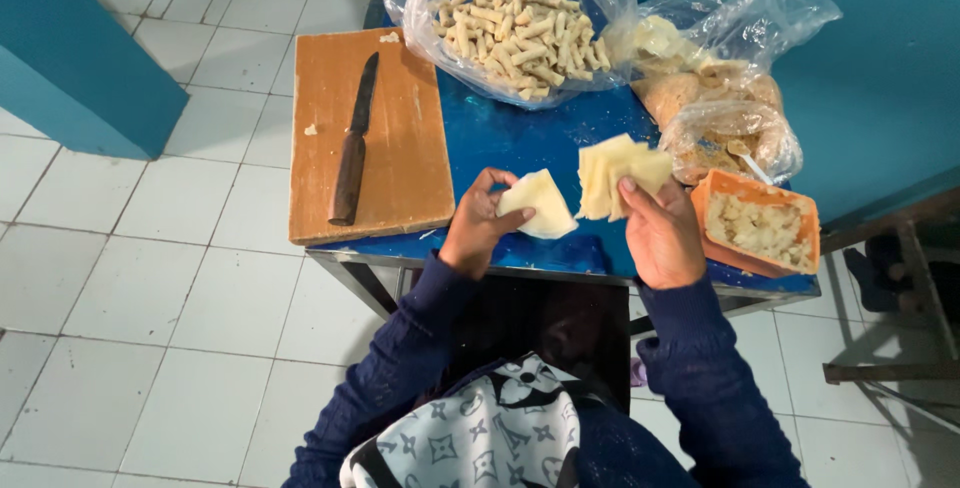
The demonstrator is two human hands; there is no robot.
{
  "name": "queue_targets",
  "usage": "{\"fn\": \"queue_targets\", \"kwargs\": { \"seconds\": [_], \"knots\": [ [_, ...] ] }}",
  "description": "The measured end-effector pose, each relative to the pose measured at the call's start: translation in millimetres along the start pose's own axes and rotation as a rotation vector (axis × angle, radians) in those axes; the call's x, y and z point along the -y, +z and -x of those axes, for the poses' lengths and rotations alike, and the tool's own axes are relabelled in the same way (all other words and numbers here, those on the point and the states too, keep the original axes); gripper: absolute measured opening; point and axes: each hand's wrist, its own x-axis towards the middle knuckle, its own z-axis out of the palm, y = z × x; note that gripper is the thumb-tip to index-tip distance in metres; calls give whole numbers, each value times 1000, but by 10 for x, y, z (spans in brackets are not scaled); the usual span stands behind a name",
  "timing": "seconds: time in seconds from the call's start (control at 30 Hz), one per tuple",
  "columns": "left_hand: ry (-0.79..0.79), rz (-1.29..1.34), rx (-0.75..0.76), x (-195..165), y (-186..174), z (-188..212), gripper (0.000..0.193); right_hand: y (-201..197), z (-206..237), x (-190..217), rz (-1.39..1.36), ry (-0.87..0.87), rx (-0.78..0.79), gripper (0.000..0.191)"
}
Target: The person sits at a table and assembles filled snack wrappers. They spoon filling from an orange container onto thin square wrappers, fold the wrappers over the filling by hand, and stack the folded pieces on the table, occasionally reaching into a plastic bag of ingredients.
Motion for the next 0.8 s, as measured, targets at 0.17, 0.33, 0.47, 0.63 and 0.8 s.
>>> {"fn": "queue_targets", "kwargs": {
  "seconds": [0.17,0.33,0.47,0.63,0.8],
  "knots": [
    [45,61,-108,-190,283,500,46,188,-554,-148,116,46,44,36],
    [31,156,-114,-307,475,825,39,814,-1042,-696,260,262,473,48],
    [33,201,-78,-317,511,945,36,1315,-1137,-1088,563,46,647,58],
    [69,215,-65,-250,532,944,32,1414,-1043,-1211,1064,-416,513,77],
    [130,314,-123,-251,552,844,25,1198,-993,-941,963,-302,432,46]
  ]
}}
